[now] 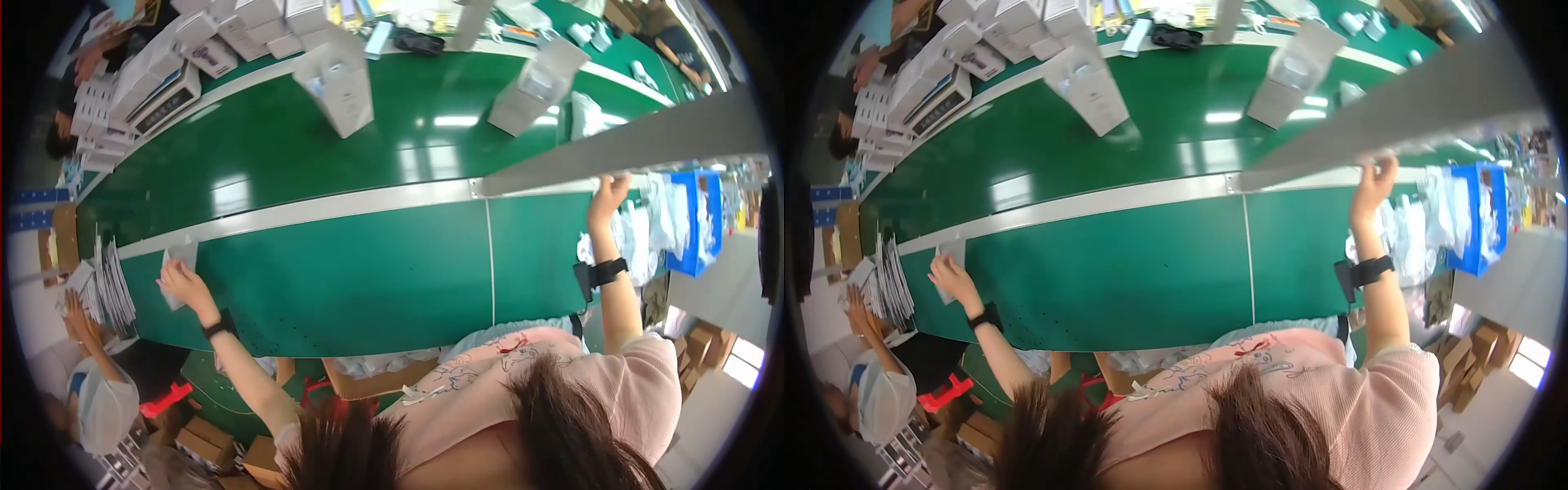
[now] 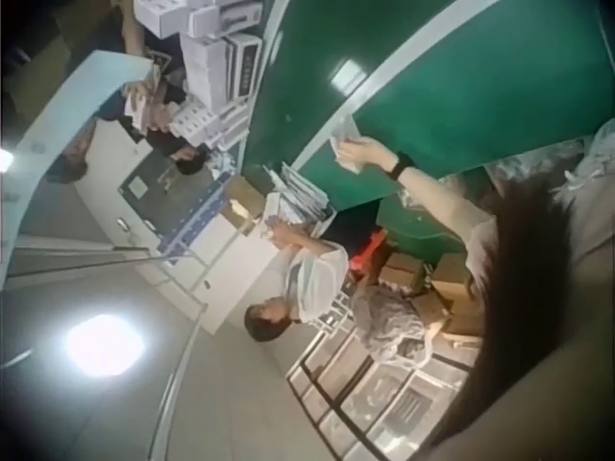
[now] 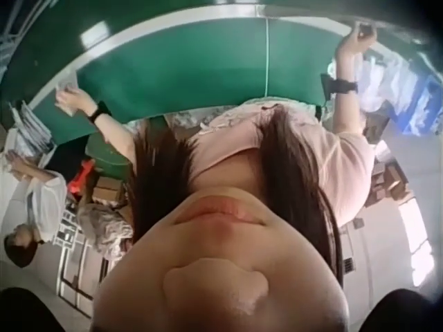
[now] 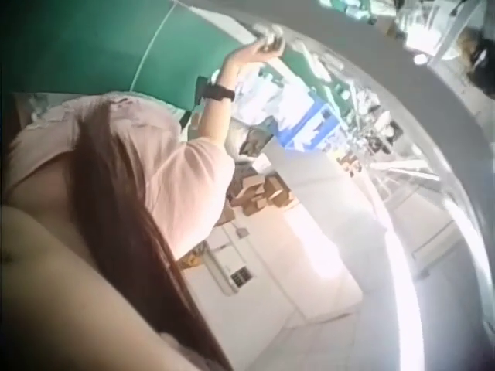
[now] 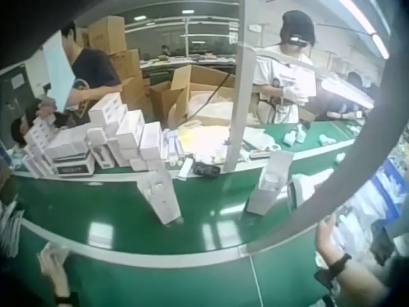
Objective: Packing small components into plastic bags and cardboard boxes on an electronics assembly line.
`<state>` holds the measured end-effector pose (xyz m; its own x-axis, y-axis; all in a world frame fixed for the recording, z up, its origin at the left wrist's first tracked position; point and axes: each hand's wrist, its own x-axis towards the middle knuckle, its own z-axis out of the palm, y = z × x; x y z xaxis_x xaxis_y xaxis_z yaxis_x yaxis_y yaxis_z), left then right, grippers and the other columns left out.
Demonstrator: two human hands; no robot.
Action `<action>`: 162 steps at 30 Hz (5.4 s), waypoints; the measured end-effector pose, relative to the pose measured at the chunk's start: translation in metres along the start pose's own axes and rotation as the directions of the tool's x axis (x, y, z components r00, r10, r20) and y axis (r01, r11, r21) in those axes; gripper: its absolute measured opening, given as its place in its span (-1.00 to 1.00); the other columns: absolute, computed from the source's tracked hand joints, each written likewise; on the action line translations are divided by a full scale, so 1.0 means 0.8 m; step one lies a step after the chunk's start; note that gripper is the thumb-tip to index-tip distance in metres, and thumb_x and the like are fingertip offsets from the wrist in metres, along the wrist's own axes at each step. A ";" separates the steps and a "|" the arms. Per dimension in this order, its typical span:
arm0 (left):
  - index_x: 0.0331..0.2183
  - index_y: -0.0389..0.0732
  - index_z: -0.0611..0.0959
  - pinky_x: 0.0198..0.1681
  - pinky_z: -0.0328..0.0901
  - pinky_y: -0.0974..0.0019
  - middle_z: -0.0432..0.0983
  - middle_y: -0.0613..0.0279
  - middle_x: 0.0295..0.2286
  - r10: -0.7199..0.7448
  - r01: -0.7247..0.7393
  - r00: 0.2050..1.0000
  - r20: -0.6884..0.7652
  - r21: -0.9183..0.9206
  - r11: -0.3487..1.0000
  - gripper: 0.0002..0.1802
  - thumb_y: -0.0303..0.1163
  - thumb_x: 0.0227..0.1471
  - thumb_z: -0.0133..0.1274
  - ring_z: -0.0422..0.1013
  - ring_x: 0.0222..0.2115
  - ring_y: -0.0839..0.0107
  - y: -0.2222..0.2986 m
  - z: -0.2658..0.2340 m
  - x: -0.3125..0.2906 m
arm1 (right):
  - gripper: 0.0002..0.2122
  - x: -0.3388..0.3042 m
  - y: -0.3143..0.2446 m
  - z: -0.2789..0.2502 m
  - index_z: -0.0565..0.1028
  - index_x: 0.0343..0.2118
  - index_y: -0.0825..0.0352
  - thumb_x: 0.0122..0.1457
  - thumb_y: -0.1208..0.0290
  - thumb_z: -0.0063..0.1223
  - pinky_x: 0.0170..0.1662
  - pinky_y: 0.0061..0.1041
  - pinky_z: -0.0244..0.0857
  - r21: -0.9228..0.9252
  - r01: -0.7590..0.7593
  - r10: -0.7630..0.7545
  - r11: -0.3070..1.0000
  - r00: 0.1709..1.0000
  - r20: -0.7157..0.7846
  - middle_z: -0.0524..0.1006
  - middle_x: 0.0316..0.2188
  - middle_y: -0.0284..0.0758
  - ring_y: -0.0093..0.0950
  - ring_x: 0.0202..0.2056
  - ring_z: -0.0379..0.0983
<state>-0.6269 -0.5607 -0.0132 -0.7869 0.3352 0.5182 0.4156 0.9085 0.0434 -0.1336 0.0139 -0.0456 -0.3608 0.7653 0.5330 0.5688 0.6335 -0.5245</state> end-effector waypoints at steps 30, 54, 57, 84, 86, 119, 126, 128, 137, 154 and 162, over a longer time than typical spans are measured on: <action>-0.01 -0.17 0.12 0.02 0.01 0.23 0.02 0.03 -0.02 0.468 0.327 0.821 0.326 -0.942 0.081 -0.01 -0.37 -0.49 0.34 0.05 0.00 0.15 0.584 -0.163 -0.248 | -0.33 0.000 -0.025 -0.069 0.21 0.05 0.27 -0.17 0.19 0.20 -0.01 -0.43 0.11 0.666 -0.365 -0.461 0.650 0.508 0.728 0.33 -0.09 -0.27 -0.37 -0.01 0.22; -0.09 -0.19 0.26 -0.05 0.14 0.16 0.19 -0.07 -0.10 0.518 -0.004 0.844 0.136 -0.965 0.260 -0.17 -0.36 -0.47 0.31 0.19 -0.09 0.00 0.688 -0.144 -0.230 | -0.70 0.121 0.067 -0.063 0.30 -0.19 0.27 -0.05 0.47 -0.03 -0.21 -0.40 0.31 0.879 -0.472 0.464 -0.068 0.765 0.446 0.38 -0.37 -0.35 -0.45 -0.32 0.34; -0.16 -0.20 0.20 -0.10 0.18 0.14 0.17 -0.10 -0.09 0.521 -0.040 0.851 0.066 -0.981 0.190 -0.21 -0.38 -0.46 0.30 0.20 -0.11 -0.03 0.702 -0.133 -0.238 | -0.69 0.092 0.015 -0.145 0.31 -0.17 0.26 -0.04 0.45 -0.02 -0.17 -0.39 0.29 0.956 -0.267 0.409 -0.123 0.864 0.293 0.38 -0.33 -0.32 -0.43 -0.30 0.35; -0.12 -0.15 0.16 -0.01 0.10 0.15 -0.03 -0.17 0.02 0.464 -0.065 0.882 -0.078 -0.997 -0.043 -0.17 -0.42 -0.44 0.31 0.13 -0.03 0.00 0.623 -0.155 -0.305 | -0.66 -0.055 0.098 -0.124 0.42 -0.23 0.33 -0.12 0.34 0.09 -0.05 -0.26 0.07 -0.340 -0.119 0.132 0.933 0.991 0.017 0.31 -0.12 -0.11 -0.14 -0.08 0.18; -0.14 -0.15 0.23 -0.01 0.11 0.17 -0.01 -0.15 0.02 0.507 -0.097 0.860 -0.057 -0.994 0.053 -0.23 -0.42 -0.43 0.30 0.13 -0.03 0.02 0.622 -0.170 -0.291 | -0.71 -0.061 0.123 -0.123 0.41 -0.30 0.36 -0.17 0.44 0.08 -0.09 -0.32 0.11 -0.613 0.008 0.162 0.790 0.962 0.221 0.36 -0.18 -0.18 -0.24 -0.12 0.22; -0.51 -0.37 0.45 -0.39 0.28 0.15 0.35 -0.05 -0.36 0.678 -0.214 0.720 0.146 -0.883 0.417 -0.90 -0.64 -0.23 -0.01 0.36 -0.42 -0.01 0.626 -0.209 -0.246 | -0.80 -0.037 -0.088 -0.193 0.43 -0.46 0.38 -0.24 0.67 -0.10 -0.37 -0.54 0.24 0.797 -0.147 -0.212 0.586 0.921 0.327 0.40 -0.51 -0.23 -0.35 -0.44 0.35; -0.55 -0.37 0.40 -0.48 0.20 0.11 0.35 -0.04 -0.55 0.623 -0.136 0.776 0.096 -0.939 0.315 -0.92 -0.71 -0.24 -0.10 0.33 -0.51 -0.02 0.630 -0.183 -0.233 | -0.78 -0.068 -0.098 -0.149 0.38 -0.48 0.39 -0.31 0.66 -0.01 -0.33 -0.48 0.25 0.641 0.499 -0.753 0.583 0.628 0.196 0.42 -0.41 -0.30 -0.29 -0.37 0.36; -0.55 -0.37 0.38 -0.50 0.18 0.11 0.34 -0.06 -0.58 0.597 -0.100 0.797 0.093 -0.954 0.283 -0.91 -0.72 -0.25 -0.12 0.32 -0.53 -0.03 0.632 -0.183 -0.233 | -0.76 -0.067 -0.103 -0.155 0.37 -0.47 0.38 -0.32 0.67 0.00 -0.33 -0.47 0.25 0.611 0.518 -0.758 0.599 0.614 0.223 0.42 -0.41 -0.31 -0.29 -0.37 0.36; -0.52 -0.34 0.37 -0.49 0.21 0.13 0.37 -0.05 -0.56 0.567 0.034 0.778 0.272 -0.918 0.394 -0.91 -0.61 -0.18 -0.05 0.33 -0.51 -0.01 0.630 -0.195 -0.232 | -0.74 -0.071 -0.092 -0.177 0.38 -0.40 0.34 -0.25 0.65 0.09 -0.28 -0.48 0.24 0.585 -0.025 -0.249 0.811 0.889 0.384 0.40 -0.39 -0.34 -0.42 -0.28 0.35; -0.56 -0.33 0.50 -0.42 0.28 0.45 0.49 0.14 -0.47 0.507 0.130 0.814 0.283 -0.940 0.316 -0.86 -0.58 -0.34 0.12 0.40 -0.48 0.44 0.641 -0.192 -0.225 | -0.78 -0.077 -0.100 -0.150 0.44 -0.42 0.27 -0.22 0.50 0.13 -0.17 -0.40 0.20 0.480 0.613 -0.761 0.628 0.613 0.213 0.38 -0.39 -0.32 -0.37 -0.28 0.32; -0.57 -0.31 0.51 -0.40 0.30 0.38 0.50 0.15 -0.45 0.461 0.244 0.827 0.322 -0.944 0.222 -0.88 -0.58 -0.33 0.11 0.43 -0.43 0.39 0.629 -0.170 -0.234 | -0.73 -0.092 -0.118 -0.165 0.45 -0.38 0.23 -0.20 0.28 0.12 0.08 0.03 -0.19 0.257 0.664 -0.688 0.702 0.538 0.488 0.38 -0.41 -0.39 -0.41 -0.26 0.29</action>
<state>-0.2087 -0.1998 0.0278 -0.6063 0.7762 0.1732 0.3307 0.0480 0.9425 -0.0628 -0.1171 0.0525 -0.9456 0.0319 0.3238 -0.0301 0.9824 -0.1845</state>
